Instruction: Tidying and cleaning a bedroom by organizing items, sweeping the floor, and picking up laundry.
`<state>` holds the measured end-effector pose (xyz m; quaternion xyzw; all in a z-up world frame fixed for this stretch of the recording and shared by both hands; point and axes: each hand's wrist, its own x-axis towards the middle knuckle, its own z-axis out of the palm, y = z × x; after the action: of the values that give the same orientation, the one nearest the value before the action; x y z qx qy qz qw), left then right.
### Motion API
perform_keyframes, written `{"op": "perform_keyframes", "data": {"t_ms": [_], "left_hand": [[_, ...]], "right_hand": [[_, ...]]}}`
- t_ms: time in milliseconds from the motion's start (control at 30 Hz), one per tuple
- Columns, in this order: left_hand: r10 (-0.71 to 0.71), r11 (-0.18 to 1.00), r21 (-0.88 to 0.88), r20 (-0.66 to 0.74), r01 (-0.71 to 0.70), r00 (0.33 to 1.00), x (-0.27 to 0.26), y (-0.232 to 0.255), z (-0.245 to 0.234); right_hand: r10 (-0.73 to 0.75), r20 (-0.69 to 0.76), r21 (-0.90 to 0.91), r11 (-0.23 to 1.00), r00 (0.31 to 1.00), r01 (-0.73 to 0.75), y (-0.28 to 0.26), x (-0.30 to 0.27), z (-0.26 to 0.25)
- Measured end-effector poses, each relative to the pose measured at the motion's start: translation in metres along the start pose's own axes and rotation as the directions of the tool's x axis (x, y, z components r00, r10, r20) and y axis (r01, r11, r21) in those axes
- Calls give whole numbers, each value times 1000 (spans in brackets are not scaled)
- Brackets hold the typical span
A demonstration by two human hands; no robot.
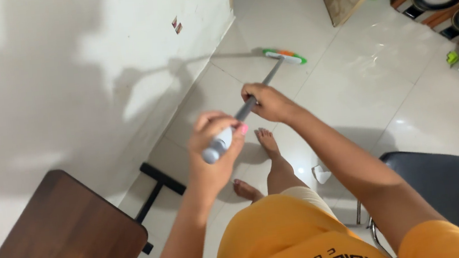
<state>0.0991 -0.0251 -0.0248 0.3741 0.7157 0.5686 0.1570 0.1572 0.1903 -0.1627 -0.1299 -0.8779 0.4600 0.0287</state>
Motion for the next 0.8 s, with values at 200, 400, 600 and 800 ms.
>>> {"op": "perform_keyframes", "data": {"t_ms": [200,400,600,800], "left_hand": [[241,970,54,-45,-238,970,114,56,-15],[297,954,1,-169,-301,940,261,27,29],[87,989,-82,-350,-123,933,349,-66,73],[21,1000,18,-407,-16,913,408,-72,67]], "right_hand": [[-333,-177,-81,943,926,324,-58,42,-97],[-194,-304,-75,981,933,180,-23,125,-139],[-182,-349,-75,983,919,166,54,218,-126],[-47,-318,-122,992,947,8,42,293,-150]]}}
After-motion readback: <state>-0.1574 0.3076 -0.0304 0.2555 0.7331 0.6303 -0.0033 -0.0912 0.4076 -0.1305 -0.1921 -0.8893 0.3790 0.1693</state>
